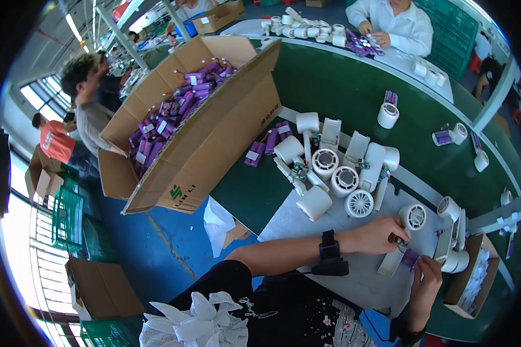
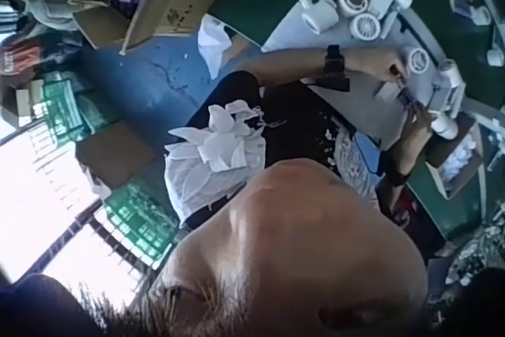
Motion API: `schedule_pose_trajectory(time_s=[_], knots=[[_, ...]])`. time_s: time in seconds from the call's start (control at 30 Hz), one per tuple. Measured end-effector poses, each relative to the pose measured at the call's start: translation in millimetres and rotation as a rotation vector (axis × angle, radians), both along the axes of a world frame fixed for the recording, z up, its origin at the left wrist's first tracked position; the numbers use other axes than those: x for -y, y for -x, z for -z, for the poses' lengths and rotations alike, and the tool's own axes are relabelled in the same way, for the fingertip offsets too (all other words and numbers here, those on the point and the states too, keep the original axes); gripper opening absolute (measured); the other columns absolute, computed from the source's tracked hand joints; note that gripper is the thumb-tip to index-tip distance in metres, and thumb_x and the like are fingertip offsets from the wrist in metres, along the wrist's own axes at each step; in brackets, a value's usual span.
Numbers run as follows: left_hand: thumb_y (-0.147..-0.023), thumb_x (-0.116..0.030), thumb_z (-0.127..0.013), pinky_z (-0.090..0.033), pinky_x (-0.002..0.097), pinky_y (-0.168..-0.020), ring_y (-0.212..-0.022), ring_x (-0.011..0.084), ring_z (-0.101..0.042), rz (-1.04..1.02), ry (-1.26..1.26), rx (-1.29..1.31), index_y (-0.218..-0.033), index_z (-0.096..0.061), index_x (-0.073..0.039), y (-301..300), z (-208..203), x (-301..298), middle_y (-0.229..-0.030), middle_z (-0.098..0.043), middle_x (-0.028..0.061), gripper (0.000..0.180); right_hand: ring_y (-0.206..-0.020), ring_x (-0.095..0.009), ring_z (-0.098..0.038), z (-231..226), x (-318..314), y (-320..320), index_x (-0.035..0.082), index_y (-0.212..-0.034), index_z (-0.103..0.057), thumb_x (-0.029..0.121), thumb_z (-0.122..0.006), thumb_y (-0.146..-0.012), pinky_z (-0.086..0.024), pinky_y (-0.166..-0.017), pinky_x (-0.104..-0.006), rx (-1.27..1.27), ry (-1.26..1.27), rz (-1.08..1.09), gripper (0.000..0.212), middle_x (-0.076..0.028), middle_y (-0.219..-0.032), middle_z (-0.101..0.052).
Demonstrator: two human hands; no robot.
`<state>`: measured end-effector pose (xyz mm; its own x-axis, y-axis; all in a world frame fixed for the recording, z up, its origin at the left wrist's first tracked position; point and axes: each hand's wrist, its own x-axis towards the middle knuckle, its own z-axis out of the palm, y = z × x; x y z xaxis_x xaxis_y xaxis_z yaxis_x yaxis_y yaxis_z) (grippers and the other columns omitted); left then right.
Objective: The person assembles a handheld fan by connecting a battery pack to a circuit board and fitting both components into the fan housing. After testing the connection, the person places the assembled fan on the table.
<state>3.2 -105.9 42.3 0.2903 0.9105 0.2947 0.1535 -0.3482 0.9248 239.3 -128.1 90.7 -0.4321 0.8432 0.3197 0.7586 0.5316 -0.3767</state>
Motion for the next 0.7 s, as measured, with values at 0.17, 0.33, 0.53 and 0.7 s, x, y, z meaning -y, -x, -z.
schedule_pose_trajectory(time_s=[0.17,0.33,0.53,0.7], knots=[[-0.070,0.003,-0.060,-0.052,0.0336,-0.068,-0.078,0.0266,-0.065,-0.017,0.013,-0.007,-0.099,-0.072,-0.003,-1.2,0.6,-7.5,-0.094,-0.066,0.0146,0.031,-0.089,-0.036,-0.063,-11.9,-18.7,1.4,-0.007,-0.087,-0.066,-0.003,-0.067,-0.077,-0.050,-0.079,-0.0398,0.040,0.093,-0.045,0.011,-0.019,-0.096,-0.066],[-0.071,0.003,-0.061,-0.052,0.0336,-0.069,-0.079,0.0270,-0.064,-0.048,0.076,-0.026,-0.102,-0.070,-0.005,-1.9,-4.3,-11.7,-0.101,-0.064,0.0143,0.034,-0.083,-0.035,-0.062,-20.1,-33.2,7.1,-0.006,-0.081,-0.064,-0.003,-0.067,-0.074,-0.051,-0.075,-0.0410,0.172,0.075,-0.177,0.008,-0.019,-0.095,-0.066],[-0.072,0.003,-0.062,-0.052,0.0339,-0.071,-0.083,0.0270,-0.065,-0.107,0.091,-0.024,-0.104,-0.070,-0.007,-8.1,0.3,-19.2,-0.107,-0.063,0.0139,0.034,-0.079,-0.035,-0.061,-16.9,-48.1,5.8,-0.006,-0.077,-0.062,-0.002,-0.068,-0.071,-0.051,-0.073,-0.0421,0.231,0.052,-0.229,0.009,-0.019,-0.096,-0.066],[-0.074,0.002,-0.063,-0.052,0.0329,-0.072,-0.086,0.0263,-0.065,-0.131,0.101,-0.002,-0.104,-0.070,-0.009,-15.3,-1.4,-26.6,-0.111,-0.062,0.0130,0.033,-0.081,-0.035,-0.062,-9.1,-56.1,-3.4,-0.006,-0.079,-0.062,-0.001,-0.070,-0.068,-0.051,-0.074,-0.0420,0.226,0.081,-0.178,0.014,-0.020,-0.099,-0.067]])
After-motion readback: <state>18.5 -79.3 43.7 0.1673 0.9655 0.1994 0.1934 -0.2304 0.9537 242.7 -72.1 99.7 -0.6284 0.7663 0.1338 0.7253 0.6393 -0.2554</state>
